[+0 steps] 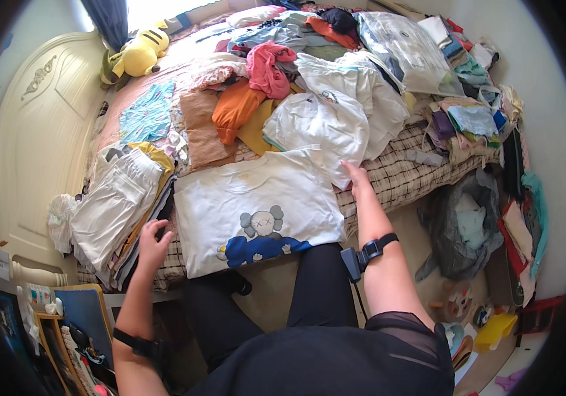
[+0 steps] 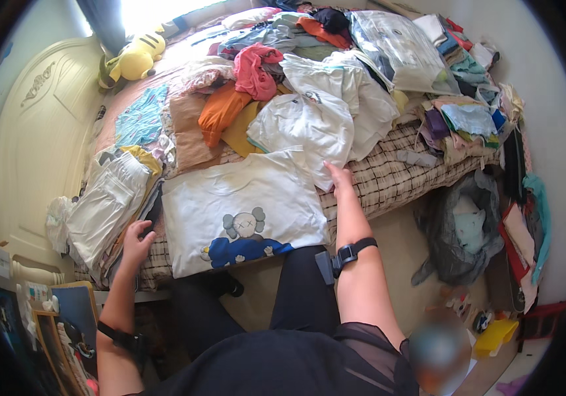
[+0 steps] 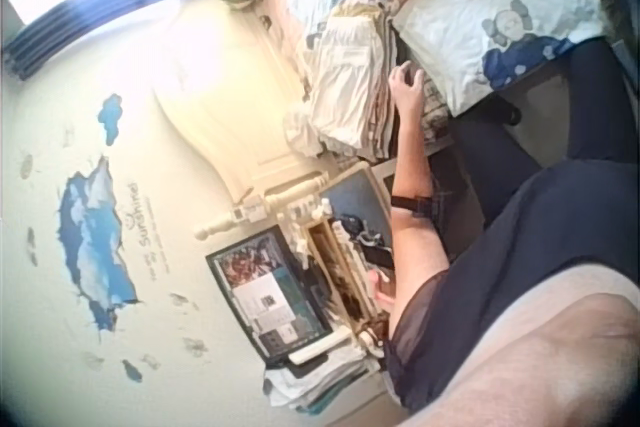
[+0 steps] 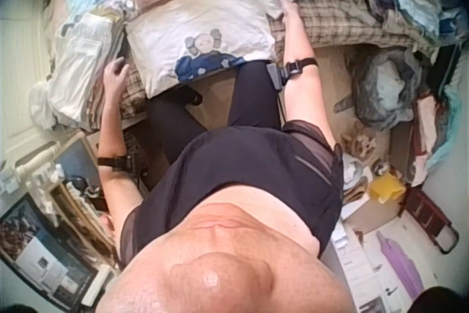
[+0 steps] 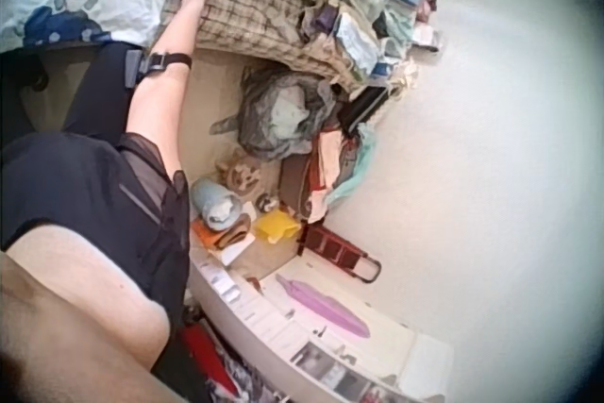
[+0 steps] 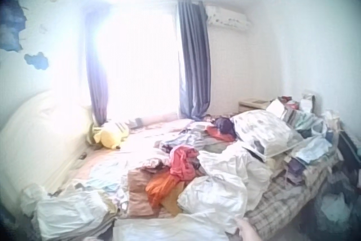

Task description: The recorder folds and stacks various pieces of clothing on a bed.

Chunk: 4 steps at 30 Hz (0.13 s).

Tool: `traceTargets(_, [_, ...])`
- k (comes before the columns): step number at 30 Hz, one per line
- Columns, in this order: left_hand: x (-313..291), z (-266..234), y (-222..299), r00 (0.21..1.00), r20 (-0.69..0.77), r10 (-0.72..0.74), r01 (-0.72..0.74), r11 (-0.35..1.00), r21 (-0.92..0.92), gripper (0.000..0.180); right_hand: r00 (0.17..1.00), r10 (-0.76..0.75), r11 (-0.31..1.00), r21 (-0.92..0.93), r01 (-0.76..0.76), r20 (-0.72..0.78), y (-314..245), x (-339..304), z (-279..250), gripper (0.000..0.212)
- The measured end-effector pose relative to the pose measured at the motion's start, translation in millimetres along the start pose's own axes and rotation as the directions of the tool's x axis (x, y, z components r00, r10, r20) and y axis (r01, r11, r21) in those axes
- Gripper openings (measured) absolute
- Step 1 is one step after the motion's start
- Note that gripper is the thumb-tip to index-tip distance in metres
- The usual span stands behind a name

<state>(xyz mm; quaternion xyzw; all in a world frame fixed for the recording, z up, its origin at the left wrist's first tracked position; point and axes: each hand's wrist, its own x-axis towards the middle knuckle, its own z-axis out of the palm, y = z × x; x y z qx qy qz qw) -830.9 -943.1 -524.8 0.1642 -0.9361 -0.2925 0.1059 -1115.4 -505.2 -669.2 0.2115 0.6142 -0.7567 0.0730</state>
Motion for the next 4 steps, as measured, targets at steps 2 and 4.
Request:
traceTargets(2, [-12.4, 17.0, 6.6, 0.999, 0.052, -0.011, 0.013, 0.999, -0.042, 0.032, 0.998, 0.051, 0.990, 0.127, -0.055, 0.033, 1.8, 16.9, -1.8, 0.052])
traceTargets(4, [-25.0, 25.4, 12.0, 0.980, 0.178, -0.084, 0.095, 0.994, -0.057, 0.037, 0.971, 0.106, 0.899, 0.396, -0.186, 0.217, 5.9, 26.8, 1.5, 0.063])
